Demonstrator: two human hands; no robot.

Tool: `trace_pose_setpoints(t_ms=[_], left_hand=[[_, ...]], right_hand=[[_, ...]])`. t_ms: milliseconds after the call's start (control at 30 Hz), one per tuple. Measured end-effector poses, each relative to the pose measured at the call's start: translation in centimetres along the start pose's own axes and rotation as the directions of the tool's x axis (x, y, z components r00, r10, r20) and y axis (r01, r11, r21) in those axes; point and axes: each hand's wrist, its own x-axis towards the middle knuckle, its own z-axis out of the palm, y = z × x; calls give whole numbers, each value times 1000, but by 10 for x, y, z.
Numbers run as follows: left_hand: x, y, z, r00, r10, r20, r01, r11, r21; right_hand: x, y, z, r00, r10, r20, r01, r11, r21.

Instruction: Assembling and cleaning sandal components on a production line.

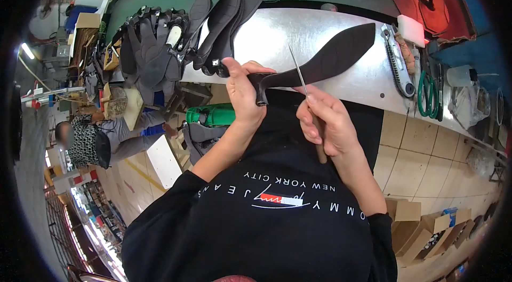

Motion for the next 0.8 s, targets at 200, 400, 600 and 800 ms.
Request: trace_pose_setpoints(t_ms=[200, 400, 600, 800], left_hand=[[3, 12, -7, 995, 84, 48, -91, 981, 171], [6, 16, -10, 994, 52, 97, -67, 984, 164], [11, 17, -10, 989, -115, 88, 123, 989, -87], [12, 8, -8, 735, -488, 472, 629, 228, -744]], right_hand=[[1, 16, 14, 883, -468, 42, 281, 454, -846], [12, 23, 13, 631, -660, 408, 436, -134, -890], [0, 20, 21, 726, -552, 409, 482, -15, -876], [-1, 8, 26, 667, -681, 303, 370, -52, -928]])
